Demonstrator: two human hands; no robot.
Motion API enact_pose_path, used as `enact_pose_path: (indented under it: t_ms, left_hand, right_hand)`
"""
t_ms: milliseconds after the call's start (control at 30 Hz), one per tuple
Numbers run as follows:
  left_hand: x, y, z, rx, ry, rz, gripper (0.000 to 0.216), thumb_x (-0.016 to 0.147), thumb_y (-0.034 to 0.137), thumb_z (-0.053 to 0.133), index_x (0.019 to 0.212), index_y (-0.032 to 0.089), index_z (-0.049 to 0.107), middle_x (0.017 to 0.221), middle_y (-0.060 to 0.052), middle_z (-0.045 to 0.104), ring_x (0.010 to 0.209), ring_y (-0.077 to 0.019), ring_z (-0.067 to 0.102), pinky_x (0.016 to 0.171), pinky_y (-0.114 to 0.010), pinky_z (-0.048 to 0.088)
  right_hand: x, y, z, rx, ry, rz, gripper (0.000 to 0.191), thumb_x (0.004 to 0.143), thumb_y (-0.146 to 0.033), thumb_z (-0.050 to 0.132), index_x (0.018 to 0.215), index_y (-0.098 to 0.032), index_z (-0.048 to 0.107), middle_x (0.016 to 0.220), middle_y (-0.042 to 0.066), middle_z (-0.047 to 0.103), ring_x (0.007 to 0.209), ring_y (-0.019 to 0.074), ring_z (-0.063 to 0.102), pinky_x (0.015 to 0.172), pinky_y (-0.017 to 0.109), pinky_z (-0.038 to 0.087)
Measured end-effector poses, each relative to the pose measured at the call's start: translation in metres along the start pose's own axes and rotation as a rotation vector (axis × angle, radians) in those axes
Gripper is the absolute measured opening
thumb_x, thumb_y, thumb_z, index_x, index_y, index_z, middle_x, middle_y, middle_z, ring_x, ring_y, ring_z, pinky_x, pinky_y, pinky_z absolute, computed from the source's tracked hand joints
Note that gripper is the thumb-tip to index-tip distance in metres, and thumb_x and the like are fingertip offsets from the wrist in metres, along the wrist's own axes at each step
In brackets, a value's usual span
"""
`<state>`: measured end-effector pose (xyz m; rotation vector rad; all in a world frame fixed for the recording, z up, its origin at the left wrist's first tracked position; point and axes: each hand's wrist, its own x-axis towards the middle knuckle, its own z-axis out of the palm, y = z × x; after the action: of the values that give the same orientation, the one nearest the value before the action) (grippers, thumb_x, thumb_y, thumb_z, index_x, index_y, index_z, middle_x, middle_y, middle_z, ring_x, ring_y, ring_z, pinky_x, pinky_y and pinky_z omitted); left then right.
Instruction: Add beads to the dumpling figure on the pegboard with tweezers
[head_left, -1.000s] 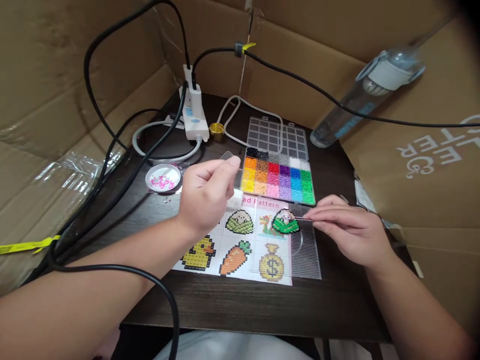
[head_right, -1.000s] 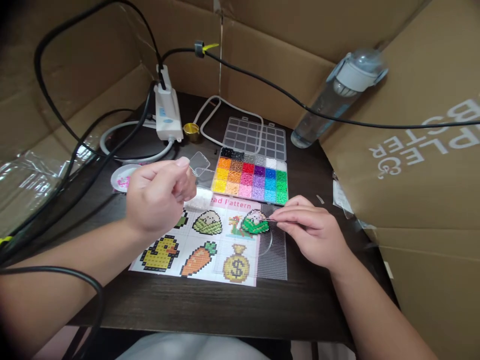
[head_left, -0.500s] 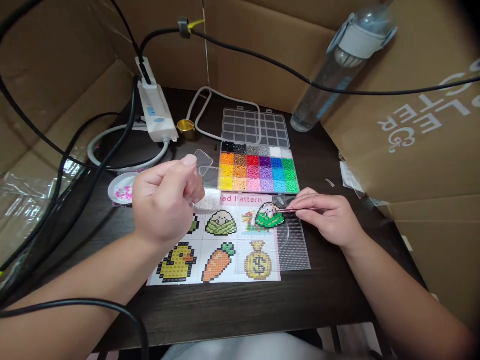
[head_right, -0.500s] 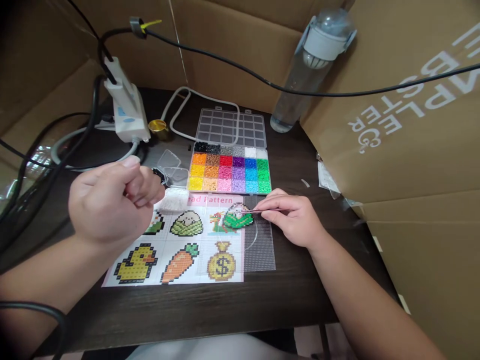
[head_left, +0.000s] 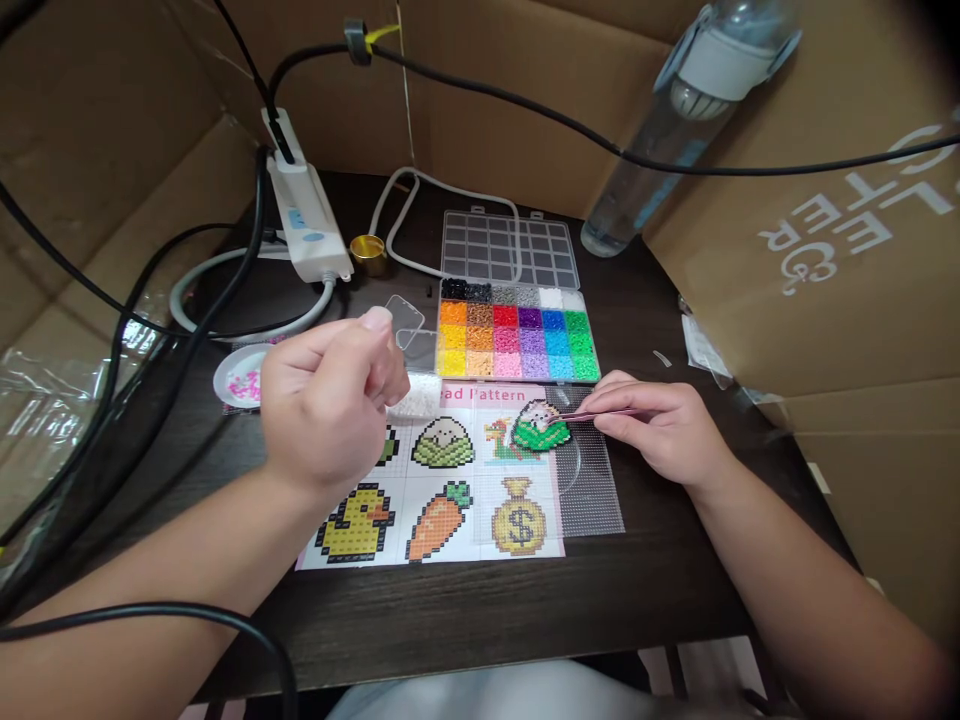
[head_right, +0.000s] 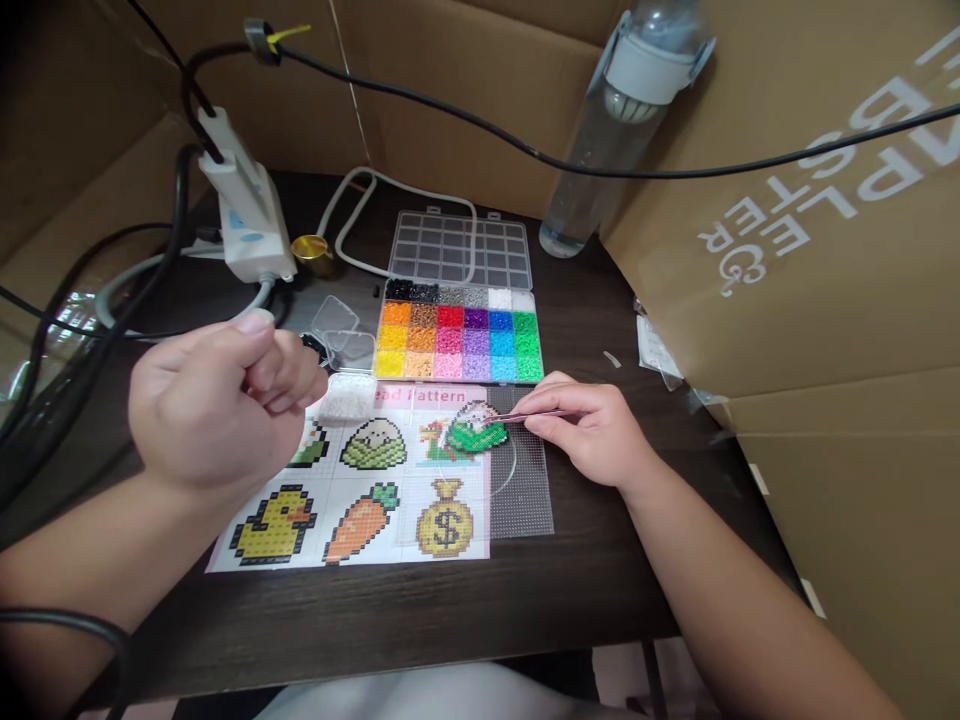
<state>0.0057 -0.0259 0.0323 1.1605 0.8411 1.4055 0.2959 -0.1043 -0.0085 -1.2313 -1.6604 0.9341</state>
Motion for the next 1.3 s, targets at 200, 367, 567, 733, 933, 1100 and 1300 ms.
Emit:
enact_pose_path:
  t_ms: [200,367,567,733,933,1100,1300]
  left_hand:
    - [0.0,0.0,-0.0003,0.005,0.001,-0.009,0.049,0.086,0.031,0.064,0.045,0.019,0.038,0.044,0.002,0.03,0.042,-0.009,0.03,0.044,-0.031,0.02]
    - [-0.0003,0.0011,0.0005,0.008,0.001,-0.01,0.05,0.084,0.031,0.067,0.045,0.019,0.038,0.044,0.002,0.03,0.041,-0.0084,0.03,0.043,-0.031,0.02]
    - [-0.0005,0.0021,0.0007,0.027,-0.003,-0.005,0.052,0.084,0.032,0.067,0.045,0.018,0.036,0.044,0.002,0.03,0.042,-0.0077,0.031,0.044,-0.03,0.022]
    - [-0.0003,0.0026,0.001,0.012,-0.003,-0.008,0.05,0.085,0.028,0.064,0.044,0.019,0.037,0.043,0.002,0.03,0.042,-0.0089,0.03,0.044,-0.03,0.022]
    - [-0.0007,0.0031,0.0013,0.014,0.0,-0.001,0.05,0.085,0.028,0.065,0.044,0.019,0.038,0.043,0.002,0.032,0.042,-0.009,0.032,0.045,-0.031,0.022]
    - [-0.0013,0.0024,0.0004,0.023,0.002,-0.005,0.05,0.087,0.027,0.064,0.045,0.019,0.038,0.044,0.002,0.032,0.042,-0.0092,0.032,0.045,-0.031,0.022]
    - [-0.0012,0.0033,0.0015,0.021,0.002,-0.012,0.049,0.087,0.027,0.063,0.045,0.019,0.038,0.044,0.002,0.033,0.042,-0.0093,0.033,0.045,-0.031,0.022]
  right_hand:
    - [0.0013,-0.0015,0.0004,-0.011,0.002,-0.005,0.023,0.085,-0.014,0.073,0.097,-0.031,0.081,0.09,0.003,0.076,0.089,0.0194,0.068,0.082,0.036,0.056]
    - [0.0024,-0.0042,0.0001,-0.016,0.01,-0.002,0.018,0.085,-0.017,0.073,0.094,-0.029,0.082,0.087,0.004,0.076,0.084,0.0202,0.069,0.078,0.037,0.057]
    - [0.002,-0.0042,0.0008,-0.038,0.015,0.005,0.014,0.085,-0.019,0.074,0.092,-0.028,0.082,0.085,0.005,0.077,0.084,0.0214,0.069,0.079,0.039,0.057]
    - [0.0009,-0.0033,0.0002,-0.044,0.005,0.003,0.018,0.085,-0.016,0.073,0.093,-0.029,0.082,0.087,0.004,0.077,0.085,0.021,0.069,0.08,0.038,0.057]
    - [0.0005,-0.0032,0.0008,-0.033,-0.006,-0.015,0.02,0.085,-0.015,0.073,0.094,-0.029,0.082,0.086,0.004,0.077,0.086,0.0208,0.068,0.081,0.038,0.057]
    - [0.0013,-0.0028,0.0011,-0.034,-0.005,-0.005,0.017,0.084,-0.017,0.073,0.093,-0.029,0.082,0.086,0.004,0.077,0.086,0.0216,0.069,0.081,0.04,0.058]
    - [0.0026,-0.0049,0.0015,-0.032,0.017,0.003,0.014,0.084,-0.021,0.073,0.092,-0.029,0.082,0.084,0.005,0.077,0.083,0.0215,0.069,0.078,0.039,0.058]
